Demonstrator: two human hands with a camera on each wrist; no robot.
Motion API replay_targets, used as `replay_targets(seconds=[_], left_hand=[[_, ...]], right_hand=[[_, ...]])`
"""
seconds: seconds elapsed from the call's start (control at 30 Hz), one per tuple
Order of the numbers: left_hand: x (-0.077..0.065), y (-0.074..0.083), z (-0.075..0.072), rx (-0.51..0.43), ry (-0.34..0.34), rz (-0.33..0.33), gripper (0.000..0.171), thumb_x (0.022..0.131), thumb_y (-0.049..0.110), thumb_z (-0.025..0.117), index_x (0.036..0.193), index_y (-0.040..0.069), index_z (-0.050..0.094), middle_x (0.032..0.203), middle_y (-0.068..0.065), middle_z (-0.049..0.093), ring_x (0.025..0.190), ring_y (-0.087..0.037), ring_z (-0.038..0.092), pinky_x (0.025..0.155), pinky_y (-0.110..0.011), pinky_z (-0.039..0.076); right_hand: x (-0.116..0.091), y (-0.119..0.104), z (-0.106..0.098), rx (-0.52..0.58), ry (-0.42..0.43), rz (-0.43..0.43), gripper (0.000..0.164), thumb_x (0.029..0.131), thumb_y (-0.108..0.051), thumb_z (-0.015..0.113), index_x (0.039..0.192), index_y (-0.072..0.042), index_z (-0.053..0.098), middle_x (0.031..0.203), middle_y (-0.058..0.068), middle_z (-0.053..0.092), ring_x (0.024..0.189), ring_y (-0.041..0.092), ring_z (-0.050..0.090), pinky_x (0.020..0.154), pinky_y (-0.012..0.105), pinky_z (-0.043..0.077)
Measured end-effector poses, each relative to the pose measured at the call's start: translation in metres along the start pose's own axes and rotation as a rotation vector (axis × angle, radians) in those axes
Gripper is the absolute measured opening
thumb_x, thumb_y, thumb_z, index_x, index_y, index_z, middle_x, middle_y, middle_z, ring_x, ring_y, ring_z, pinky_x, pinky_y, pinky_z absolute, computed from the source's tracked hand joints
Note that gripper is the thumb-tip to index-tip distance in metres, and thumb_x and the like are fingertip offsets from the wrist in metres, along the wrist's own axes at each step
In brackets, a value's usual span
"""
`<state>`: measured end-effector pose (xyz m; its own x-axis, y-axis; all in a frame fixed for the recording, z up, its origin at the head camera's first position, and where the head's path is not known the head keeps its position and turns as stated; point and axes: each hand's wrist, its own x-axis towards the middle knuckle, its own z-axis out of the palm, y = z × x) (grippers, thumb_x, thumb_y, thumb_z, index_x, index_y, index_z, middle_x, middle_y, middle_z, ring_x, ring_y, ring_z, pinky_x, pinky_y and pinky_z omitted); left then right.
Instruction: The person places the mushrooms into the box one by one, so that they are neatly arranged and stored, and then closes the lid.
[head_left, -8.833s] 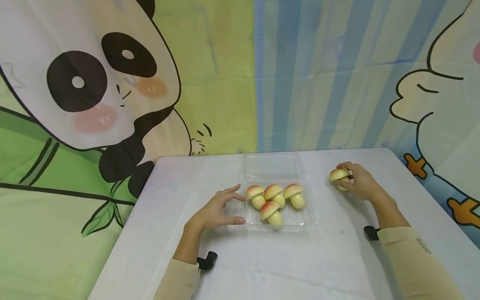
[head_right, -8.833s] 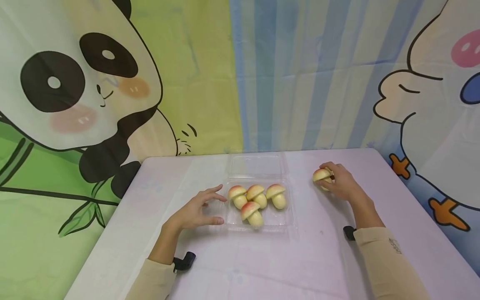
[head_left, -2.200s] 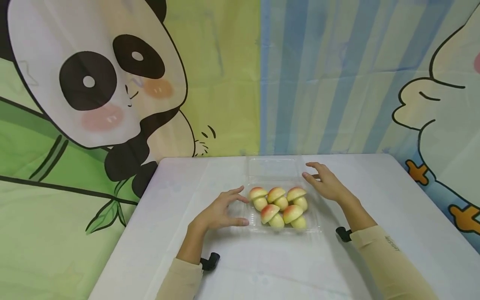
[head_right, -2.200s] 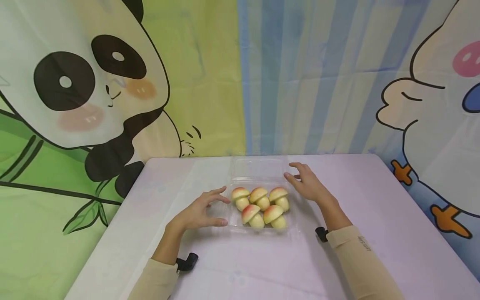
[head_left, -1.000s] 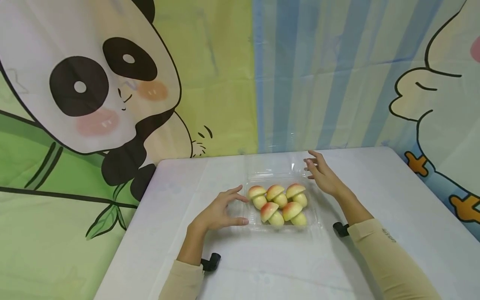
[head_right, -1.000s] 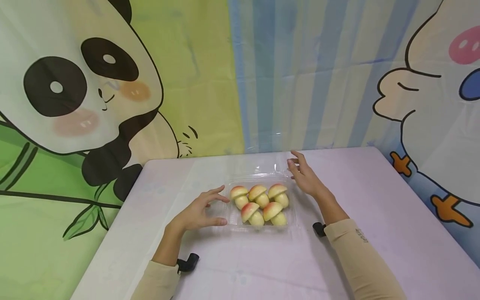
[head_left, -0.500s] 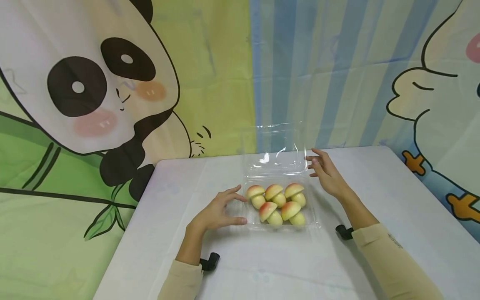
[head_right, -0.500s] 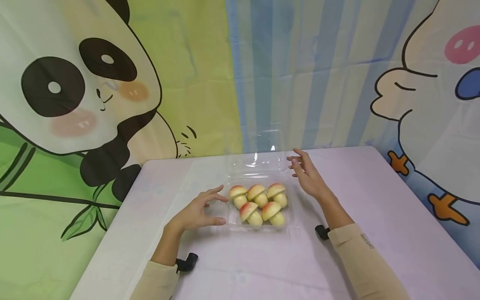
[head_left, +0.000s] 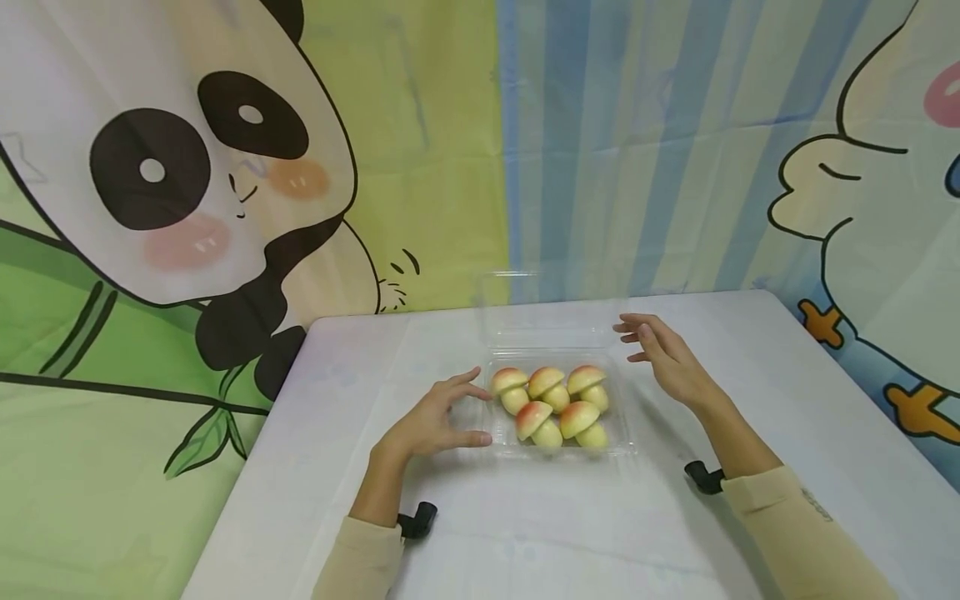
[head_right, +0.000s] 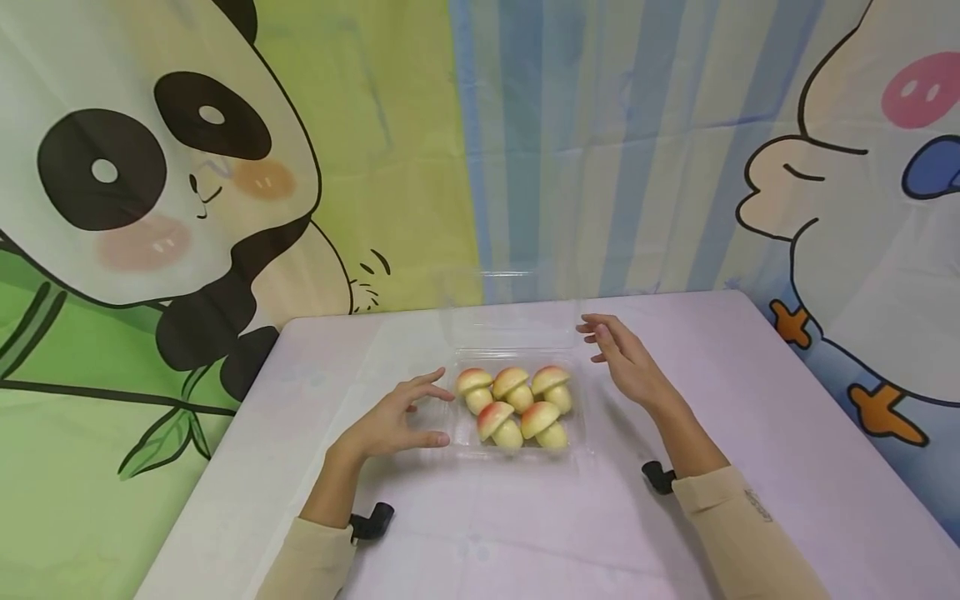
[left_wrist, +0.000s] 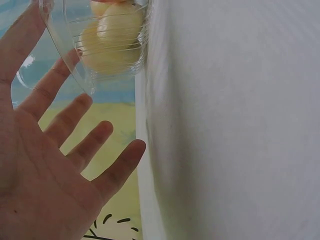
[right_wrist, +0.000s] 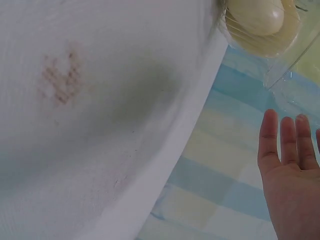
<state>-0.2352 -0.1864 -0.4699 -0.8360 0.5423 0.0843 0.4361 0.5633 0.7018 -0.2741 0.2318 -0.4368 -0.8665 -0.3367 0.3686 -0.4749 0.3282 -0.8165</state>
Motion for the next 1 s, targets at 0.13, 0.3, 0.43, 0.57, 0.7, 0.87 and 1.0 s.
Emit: replay_targets(seconds=[0.13, 0.3, 0.43, 0.57, 0.7, 0.87, 1.0], left_hand=[[-0.001, 0.0, 0.001, 0.002, 0.004, -0.01, 0.065, 0.08, 0.055, 0.085, 0.134, 0.025, 0.065, 0.168, 0.004, 0.03, 0.15, -0.029, 0.029, 0.116, -0.058, 0.032], [-0.001, 0.002, 0.001, 0.0, 0.007, -0.021, 0.064, 0.079, 0.054, 0.085, 0.133, 0.026, 0.066, 0.168, 0.002, 0.03, 0.151, -0.03, 0.028, 0.117, -0.058, 0.032], [0.0, 0.003, 0.001, -0.006, 0.004, -0.022, 0.062, 0.08, 0.053, 0.086, 0.132, 0.025, 0.067, 0.167, -0.002, 0.032, 0.151, -0.031, 0.029, 0.113, -0.057, 0.037], [-0.001, 0.003, 0.0, -0.023, 0.006, -0.021, 0.056, 0.082, 0.051, 0.085, 0.129, 0.025, 0.07, 0.165, -0.002, 0.036, 0.148, -0.029, 0.033, 0.107, -0.054, 0.044], [-0.002, 0.002, -0.004, -0.061, -0.001, -0.024, 0.047, 0.087, 0.049, 0.081, 0.126, 0.023, 0.073, 0.163, -0.002, 0.039, 0.148, -0.027, 0.034, 0.108, -0.053, 0.044], [-0.003, 0.001, -0.008, -0.116, 0.015, -0.017, 0.032, 0.096, 0.04, 0.073, 0.119, 0.019, 0.075, 0.155, -0.004, 0.05, 0.146, -0.028, 0.041, 0.106, -0.055, 0.047], [-0.001, 0.0, -0.01, -0.146, 0.047, 0.013, 0.015, 0.101, 0.024, 0.068, 0.112, 0.017, 0.073, 0.141, -0.004, 0.063, 0.135, -0.027, 0.054, 0.1, -0.051, 0.051]], right_hand=[[-0.005, -0.001, -0.003, 0.037, -0.025, 0.0, 0.044, 0.115, -0.019, 0.024, 0.144, 0.005, 0.046, 0.142, 0.026, 0.052, 0.124, 0.009, 0.055, 0.094, 0.034, 0.057], [-0.01, -0.004, -0.008, 0.041, -0.057, 0.022, 0.048, 0.115, -0.022, 0.022, 0.137, 0.01, 0.051, 0.141, 0.028, 0.05, 0.126, 0.022, 0.056, 0.094, 0.039, 0.057], [-0.017, -0.005, -0.009, 0.009, -0.073, 0.058, 0.049, 0.115, -0.024, 0.021, 0.136, 0.011, 0.05, 0.141, 0.029, 0.049, 0.124, 0.022, 0.058, 0.092, 0.043, 0.058], [-0.021, -0.003, -0.009, 0.01, -0.098, 0.082, 0.048, 0.115, -0.024, 0.023, 0.136, 0.01, 0.05, 0.139, 0.028, 0.05, 0.12, 0.007, 0.057, 0.092, 0.047, 0.058], [-0.022, -0.002, -0.007, -0.001, -0.106, 0.094, 0.045, 0.115, -0.023, 0.025, 0.134, 0.005, 0.055, 0.136, 0.019, 0.054, 0.117, -0.002, 0.055, 0.09, 0.043, 0.059], [-0.026, -0.003, -0.006, -0.066, -0.122, 0.112, 0.039, 0.114, -0.023, 0.033, 0.133, -0.001, 0.06, 0.134, 0.016, 0.06, 0.113, 0.003, 0.058, 0.088, 0.032, 0.058], [-0.031, -0.003, -0.006, -0.066, -0.153, 0.106, 0.034, 0.113, -0.019, 0.04, 0.132, 0.001, 0.06, 0.137, 0.021, 0.058, 0.115, 0.02, 0.062, 0.088, 0.039, 0.059]])
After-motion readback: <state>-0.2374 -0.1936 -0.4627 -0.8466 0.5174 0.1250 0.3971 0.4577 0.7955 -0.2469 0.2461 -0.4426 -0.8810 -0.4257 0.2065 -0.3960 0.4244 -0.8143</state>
